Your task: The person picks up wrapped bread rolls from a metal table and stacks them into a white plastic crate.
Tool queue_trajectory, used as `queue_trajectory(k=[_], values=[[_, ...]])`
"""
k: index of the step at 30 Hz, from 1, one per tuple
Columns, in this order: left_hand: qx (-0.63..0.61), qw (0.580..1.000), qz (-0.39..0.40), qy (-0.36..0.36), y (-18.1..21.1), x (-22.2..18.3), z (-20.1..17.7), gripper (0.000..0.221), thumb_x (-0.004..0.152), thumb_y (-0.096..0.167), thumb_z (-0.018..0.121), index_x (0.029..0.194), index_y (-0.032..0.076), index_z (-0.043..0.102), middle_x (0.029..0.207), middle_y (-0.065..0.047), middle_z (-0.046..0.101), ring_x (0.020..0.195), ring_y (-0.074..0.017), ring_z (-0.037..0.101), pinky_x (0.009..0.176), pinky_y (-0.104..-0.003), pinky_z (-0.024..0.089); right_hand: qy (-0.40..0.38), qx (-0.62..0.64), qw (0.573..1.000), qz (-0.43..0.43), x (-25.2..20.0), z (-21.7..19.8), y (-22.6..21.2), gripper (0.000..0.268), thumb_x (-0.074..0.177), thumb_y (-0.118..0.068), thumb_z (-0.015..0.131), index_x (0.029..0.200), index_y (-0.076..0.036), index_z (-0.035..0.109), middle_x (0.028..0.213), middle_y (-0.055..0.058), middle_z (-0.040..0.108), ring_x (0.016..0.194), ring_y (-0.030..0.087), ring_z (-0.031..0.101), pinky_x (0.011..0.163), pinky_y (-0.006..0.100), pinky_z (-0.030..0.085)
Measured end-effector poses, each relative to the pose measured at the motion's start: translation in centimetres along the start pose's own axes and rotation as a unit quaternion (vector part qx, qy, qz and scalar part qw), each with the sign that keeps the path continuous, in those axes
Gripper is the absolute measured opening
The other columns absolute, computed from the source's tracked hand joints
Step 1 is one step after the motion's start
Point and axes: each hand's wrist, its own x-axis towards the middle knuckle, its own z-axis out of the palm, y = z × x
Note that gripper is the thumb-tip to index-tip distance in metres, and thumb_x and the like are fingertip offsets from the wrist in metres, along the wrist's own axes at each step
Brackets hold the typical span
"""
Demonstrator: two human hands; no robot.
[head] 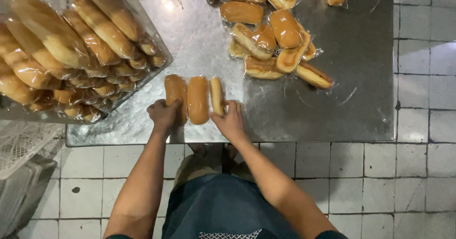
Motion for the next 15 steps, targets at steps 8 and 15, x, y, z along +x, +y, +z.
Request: queue_trajectory(k=[8,15], values=[[-0.154,0.977,-0.020,-0.143,0.2,-1.2,1.5,0.075,0.078,0.037,0.087,0.126,0.001,0.043,0.109,-0.023,0.066,0.095,-0.0412,0.072,0.076,-0.051,0.060,-0.056,-0.052,0.996,0.046,0.1,-0.2,-8.8,0.108,0.076,-0.031,0.088,0.156,0.000,0.022,0.149,0.032,0.037,0.140,0.053,0.039,0.114,0.064,0.036],[-0.102,0.990,0.002,-0.098,4.0,-3.9,-0.5,0.068,0.091,0.032,0.067,0.144,0.006,0.033,0.133,-0.026,0.060,0.127,-0.0472,0.057,0.106,-0.060,0.046,-0.083,0.031,0.989,0.115,2.5,-0.1,-5.0,0.102,0.071,-0.030,0.077,0.160,-0.016,0.028,0.145,0.022,0.052,0.135,0.041,0.053,0.112,0.051,0.042]])
